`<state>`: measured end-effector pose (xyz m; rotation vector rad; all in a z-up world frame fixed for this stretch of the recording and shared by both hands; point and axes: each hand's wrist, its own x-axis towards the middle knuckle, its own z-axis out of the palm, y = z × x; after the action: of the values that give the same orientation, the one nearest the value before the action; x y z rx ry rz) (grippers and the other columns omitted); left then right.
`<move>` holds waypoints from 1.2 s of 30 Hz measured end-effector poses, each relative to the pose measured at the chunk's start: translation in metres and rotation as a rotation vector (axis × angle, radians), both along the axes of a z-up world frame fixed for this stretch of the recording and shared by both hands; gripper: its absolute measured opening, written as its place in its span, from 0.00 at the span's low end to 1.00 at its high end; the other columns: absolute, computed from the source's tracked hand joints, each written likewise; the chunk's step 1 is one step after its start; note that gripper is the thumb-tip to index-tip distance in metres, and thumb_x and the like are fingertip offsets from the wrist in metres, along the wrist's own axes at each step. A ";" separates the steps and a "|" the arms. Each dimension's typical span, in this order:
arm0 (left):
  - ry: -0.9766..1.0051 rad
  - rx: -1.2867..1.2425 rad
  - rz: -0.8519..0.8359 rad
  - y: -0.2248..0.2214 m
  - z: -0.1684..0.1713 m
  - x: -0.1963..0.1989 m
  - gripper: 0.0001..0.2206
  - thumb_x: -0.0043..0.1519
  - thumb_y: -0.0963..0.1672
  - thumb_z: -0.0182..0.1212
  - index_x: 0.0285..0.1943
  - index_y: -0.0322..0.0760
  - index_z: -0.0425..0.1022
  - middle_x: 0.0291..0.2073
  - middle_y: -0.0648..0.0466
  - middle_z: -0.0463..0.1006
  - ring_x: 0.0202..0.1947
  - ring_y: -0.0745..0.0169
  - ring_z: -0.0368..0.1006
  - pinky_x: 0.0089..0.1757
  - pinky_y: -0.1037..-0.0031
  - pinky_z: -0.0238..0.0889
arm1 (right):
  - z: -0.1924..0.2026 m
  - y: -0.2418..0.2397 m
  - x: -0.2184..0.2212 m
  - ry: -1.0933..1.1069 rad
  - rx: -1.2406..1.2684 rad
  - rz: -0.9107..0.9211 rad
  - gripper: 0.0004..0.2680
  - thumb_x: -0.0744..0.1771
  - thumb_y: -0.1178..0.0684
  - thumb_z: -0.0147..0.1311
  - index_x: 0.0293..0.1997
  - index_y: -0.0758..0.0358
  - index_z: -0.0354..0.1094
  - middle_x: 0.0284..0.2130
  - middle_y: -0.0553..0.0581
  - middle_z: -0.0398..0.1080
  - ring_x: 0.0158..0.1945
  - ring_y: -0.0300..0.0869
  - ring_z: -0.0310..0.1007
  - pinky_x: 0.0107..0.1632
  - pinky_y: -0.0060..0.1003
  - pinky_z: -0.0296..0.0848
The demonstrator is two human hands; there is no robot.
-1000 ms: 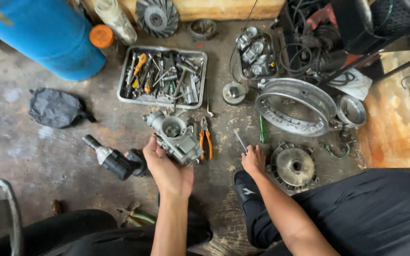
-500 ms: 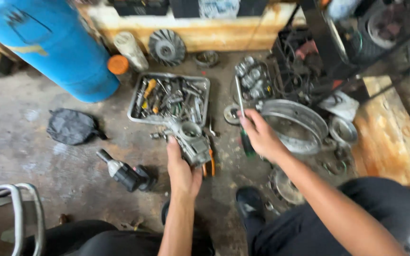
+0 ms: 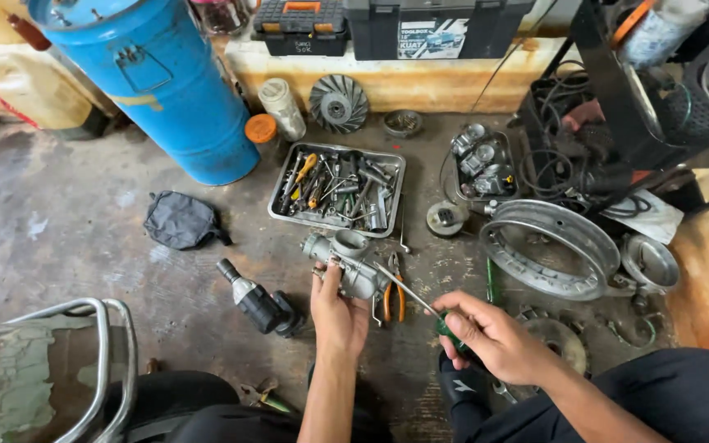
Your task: The person is disassembling and cleaning a motorcycle carburetor using hand tools in a workshop.
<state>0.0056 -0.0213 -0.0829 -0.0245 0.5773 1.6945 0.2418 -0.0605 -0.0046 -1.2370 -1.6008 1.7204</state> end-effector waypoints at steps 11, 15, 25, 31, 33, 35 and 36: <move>0.085 0.018 -0.023 -0.003 0.010 -0.005 0.06 0.69 0.40 0.56 0.51 0.33 0.69 0.39 0.50 0.78 0.33 0.66 0.74 0.36 0.76 0.73 | 0.007 0.003 -0.005 -0.154 -0.032 0.139 0.12 0.70 0.49 0.46 0.53 0.62 0.73 0.22 0.53 0.76 0.20 0.36 0.70 0.26 0.32 0.68; 0.210 -0.025 -0.047 -0.004 0.021 -0.006 0.06 0.69 0.42 0.55 0.51 0.35 0.67 0.36 0.51 0.76 0.30 0.68 0.72 0.33 0.78 0.70 | 0.006 0.006 -0.008 -0.239 -0.021 0.174 0.11 0.69 0.51 0.48 0.51 0.62 0.74 0.20 0.52 0.76 0.19 0.35 0.69 0.25 0.30 0.68; 0.250 -0.050 -0.060 -0.003 0.015 -0.005 0.06 0.68 0.42 0.57 0.50 0.36 0.67 0.38 0.51 0.74 0.33 0.66 0.72 0.36 0.75 0.71 | -0.001 0.009 -0.009 -0.225 -0.017 0.183 0.11 0.69 0.50 0.49 0.52 0.61 0.75 0.20 0.51 0.76 0.19 0.35 0.70 0.25 0.30 0.68; 0.259 -0.033 -0.072 -0.004 0.018 -0.004 0.07 0.68 0.42 0.57 0.52 0.34 0.67 0.39 0.49 0.76 0.32 0.64 0.74 0.35 0.73 0.74 | -0.003 0.010 -0.009 -0.221 -0.062 0.171 0.12 0.69 0.49 0.47 0.53 0.62 0.74 0.21 0.52 0.75 0.20 0.35 0.69 0.26 0.31 0.68; 0.296 -0.051 -0.097 -0.004 0.021 -0.003 0.11 0.68 0.42 0.56 0.56 0.33 0.66 0.41 0.46 0.75 0.33 0.62 0.74 0.37 0.70 0.75 | -0.004 0.010 -0.009 -0.215 -0.103 0.165 0.12 0.69 0.49 0.47 0.53 0.62 0.74 0.22 0.53 0.75 0.20 0.35 0.68 0.26 0.31 0.67; 0.315 -0.047 -0.102 -0.004 0.022 -0.003 0.11 0.68 0.42 0.55 0.56 0.32 0.66 0.40 0.46 0.75 0.33 0.62 0.74 0.36 0.70 0.75 | -0.005 0.011 -0.009 -0.200 -0.109 0.162 0.12 0.69 0.49 0.48 0.53 0.63 0.74 0.22 0.53 0.76 0.20 0.36 0.68 0.26 0.31 0.67; 0.334 -0.044 -0.105 -0.005 0.023 -0.004 0.10 0.68 0.42 0.55 0.56 0.31 0.66 0.40 0.46 0.75 0.32 0.62 0.74 0.36 0.70 0.76 | -0.006 0.011 -0.009 -0.185 -0.114 0.161 0.12 0.69 0.50 0.49 0.53 0.63 0.74 0.21 0.53 0.76 0.19 0.36 0.69 0.25 0.31 0.66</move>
<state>0.0020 -0.0259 -0.0602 0.2577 0.8491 1.5932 0.2327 -0.0492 -0.0107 -1.3904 -1.7724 1.8649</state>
